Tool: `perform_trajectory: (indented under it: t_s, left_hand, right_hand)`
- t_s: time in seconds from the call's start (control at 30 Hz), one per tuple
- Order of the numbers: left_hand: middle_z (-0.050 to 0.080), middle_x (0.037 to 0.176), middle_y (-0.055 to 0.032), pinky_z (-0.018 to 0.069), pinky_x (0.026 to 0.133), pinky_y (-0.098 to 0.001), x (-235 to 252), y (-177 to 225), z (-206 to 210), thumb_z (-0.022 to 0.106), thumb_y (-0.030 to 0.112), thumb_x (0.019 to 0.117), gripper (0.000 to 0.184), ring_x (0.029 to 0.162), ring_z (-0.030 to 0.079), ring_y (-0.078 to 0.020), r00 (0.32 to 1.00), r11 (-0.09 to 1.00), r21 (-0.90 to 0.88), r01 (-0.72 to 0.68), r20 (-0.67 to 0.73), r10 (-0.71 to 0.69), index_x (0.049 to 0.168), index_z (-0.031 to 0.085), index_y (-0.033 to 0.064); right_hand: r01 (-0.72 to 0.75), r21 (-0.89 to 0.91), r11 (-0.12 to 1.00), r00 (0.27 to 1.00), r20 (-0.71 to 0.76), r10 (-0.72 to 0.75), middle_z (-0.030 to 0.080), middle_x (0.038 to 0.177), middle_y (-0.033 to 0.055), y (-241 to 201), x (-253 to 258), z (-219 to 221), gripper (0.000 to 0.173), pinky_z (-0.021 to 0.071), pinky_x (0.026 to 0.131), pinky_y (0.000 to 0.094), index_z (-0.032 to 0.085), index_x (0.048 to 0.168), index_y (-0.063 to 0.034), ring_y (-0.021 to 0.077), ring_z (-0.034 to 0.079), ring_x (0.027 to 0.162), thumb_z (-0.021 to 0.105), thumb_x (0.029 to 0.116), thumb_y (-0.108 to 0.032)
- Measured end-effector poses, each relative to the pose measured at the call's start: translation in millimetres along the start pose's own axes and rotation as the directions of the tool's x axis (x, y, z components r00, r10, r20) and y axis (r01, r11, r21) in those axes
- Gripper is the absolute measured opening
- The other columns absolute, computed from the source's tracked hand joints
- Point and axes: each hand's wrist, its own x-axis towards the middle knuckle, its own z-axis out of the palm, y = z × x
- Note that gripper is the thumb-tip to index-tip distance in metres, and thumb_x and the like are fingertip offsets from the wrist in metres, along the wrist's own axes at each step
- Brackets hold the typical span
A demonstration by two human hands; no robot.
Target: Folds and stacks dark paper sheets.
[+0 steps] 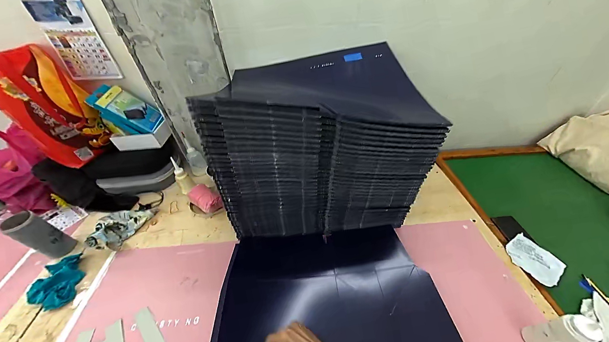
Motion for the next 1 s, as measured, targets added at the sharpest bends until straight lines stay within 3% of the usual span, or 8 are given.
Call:
perform_trajectory:
  t_s: [0.07, 0.17, 0.27, 0.37, 0.57, 1.0]
  left_hand:
    - [0.074, 0.084, 0.0016, 0.0602, 0.070, -0.0261, -1, -4, 2, 0.042, 0.014, 0.1027, 0.022, 0.075, 0.071, -0.0067, 0.999, 0.998, -0.067, -0.009, 0.050, 0.012, 0.104, 0.063, 0.0093]
    - [0.074, 0.088, 0.0016, 0.0602, 0.075, -0.0248, -22, 11, 22, 0.037, 0.013, 0.1077, 0.026, 0.082, 0.071, -0.0059, 0.998, 0.992, -0.128, -0.005, 0.054, 0.012, 0.105, 0.062, 0.0088]
    - [0.073, 0.090, 0.0029, 0.0581, 0.075, -0.0220, -21, 10, 25, 0.037, 0.013, 0.1062, 0.029, 0.081, 0.069, -0.0032, 0.994, 0.992, -0.129, -0.012, 0.108, 0.026, 0.104, 0.065, 0.0102]
    - [0.072, 0.090, 0.0023, 0.0585, 0.076, -0.0236, -15, -1, 22, 0.040, 0.016, 0.1075, 0.025, 0.082, 0.069, -0.0045, 0.988, 0.989, -0.150, 0.001, 0.150, 0.022, 0.107, 0.064, 0.0093]
    - [0.075, 0.080, -0.0002, 0.0608, 0.069, -0.0231, -25, -1, 34, 0.044, 0.006, 0.1065, 0.029, 0.072, 0.072, -0.0064, 0.992, 0.955, -0.296, 0.016, 0.126, 0.022, 0.090, 0.068, 0.0084]
    - [0.073, 0.078, -0.0031, 0.0627, 0.070, -0.0264, -43, -3, 55, 0.055, -0.002, 0.1016, 0.014, 0.069, 0.072, -0.0087, 0.993, 0.966, -0.232, -0.112, 0.019, 0.120, 0.099, 0.068, -0.0042]
  right_hand:
    - [-0.049, 0.098, 0.994, 0.998, -0.037, 0.053, 0.073, 0.103, 0.0266, -16, 22, 12, 0.022, 0.0522, 0.096, 0.0498, 0.072, 0.109, 0.0102, 0.0374, 0.071, 0.099, 0.058, 0.0997, -0.004]
    - [-0.258, 0.205, 0.944, 0.964, -0.007, 0.265, 0.070, 0.112, 0.0268, -35, 41, 15, 0.030, 0.0504, 0.100, 0.0484, 0.070, 0.113, 0.0097, 0.0357, 0.068, 0.107, 0.060, 0.1029, -0.017]
    - [-0.329, 0.228, 0.916, 0.939, -0.024, 0.343, 0.070, 0.106, 0.0271, -29, 49, 29, 0.042, 0.0516, 0.092, 0.0590, 0.072, 0.107, 0.0078, 0.0407, 0.067, 0.103, 0.071, 0.0969, -0.033]
    - [-0.350, 0.206, 0.914, 0.929, -0.052, 0.367, 0.070, 0.096, 0.0244, -25, 50, 33, 0.049, 0.0517, 0.082, 0.0591, 0.071, 0.102, 0.0074, 0.0379, 0.067, 0.091, 0.078, 0.0892, -0.040]
    - [-0.432, 0.188, 0.882, 0.900, 0.028, 0.435, 0.070, 0.101, 0.0223, -24, 49, 29, 0.048, 0.0560, 0.085, 0.0510, 0.069, 0.108, 0.0076, 0.0307, 0.070, 0.089, 0.079, 0.0894, -0.036]
    - [-0.442, 0.244, 0.863, 0.895, 0.050, 0.444, 0.071, 0.090, 0.0083, -27, 35, 22, 0.026, 0.0605, 0.074, 0.0284, 0.070, 0.099, 0.0021, 0.0105, 0.070, 0.075, 0.077, 0.0913, -0.021]
